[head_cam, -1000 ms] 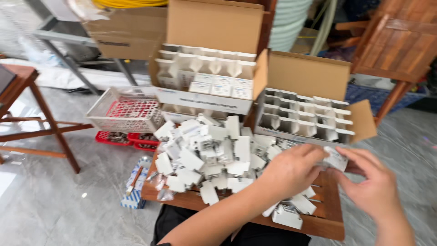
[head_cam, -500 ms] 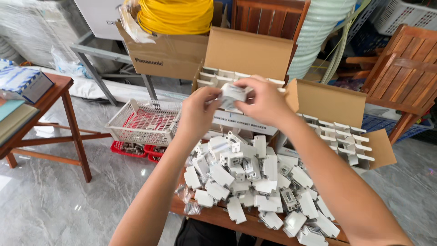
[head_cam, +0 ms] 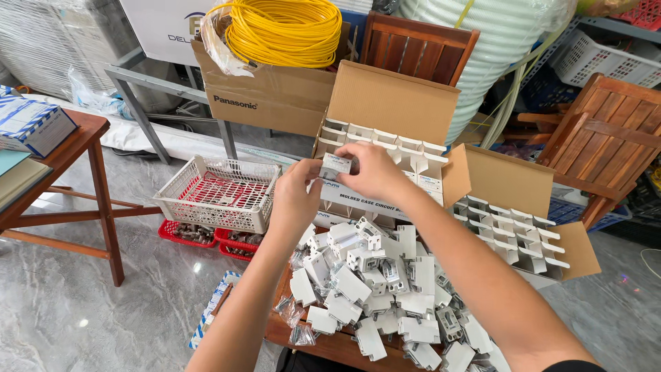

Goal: The person sorts molded case circuit breakers by picking them up from a pile on a table, checking their sides, and placing them into cardboard boxes. They also handle small plastic components and place them into the boxes alongside the breakers.

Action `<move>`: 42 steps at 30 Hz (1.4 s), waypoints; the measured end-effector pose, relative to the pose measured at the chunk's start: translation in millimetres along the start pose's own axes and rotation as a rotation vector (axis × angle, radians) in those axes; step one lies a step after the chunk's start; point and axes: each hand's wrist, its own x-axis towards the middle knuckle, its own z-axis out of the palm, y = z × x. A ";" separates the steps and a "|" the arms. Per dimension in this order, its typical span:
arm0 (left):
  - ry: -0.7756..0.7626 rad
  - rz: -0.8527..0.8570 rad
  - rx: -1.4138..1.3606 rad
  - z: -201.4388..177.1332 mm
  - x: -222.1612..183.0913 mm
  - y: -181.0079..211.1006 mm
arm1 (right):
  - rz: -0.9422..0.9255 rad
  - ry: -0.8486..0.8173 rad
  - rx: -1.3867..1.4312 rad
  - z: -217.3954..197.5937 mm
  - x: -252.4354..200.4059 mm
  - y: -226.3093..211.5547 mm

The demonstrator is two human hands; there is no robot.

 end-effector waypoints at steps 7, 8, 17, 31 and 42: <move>0.058 0.038 0.075 -2.0 -3.7 4.5 | -0.032 -0.016 0.010 33.1 8.0 16.2; 0.031 0.065 0.198 -2.5 -5.5 6.3 | -0.051 -0.005 0.031 32.1 5.9 12.8; 0.031 0.228 0.632 24.5 -11.9 -15.5 | -0.119 0.044 -0.199 2.5 15.3 9.5; -0.063 0.150 0.676 28.3 -14.4 -15.7 | -0.333 -0.004 -0.678 -3.4 28.7 30.6; -0.095 0.111 0.676 24.9 -17.4 -9.1 | -0.395 0.423 -0.396 -84.2 -49.1 34.8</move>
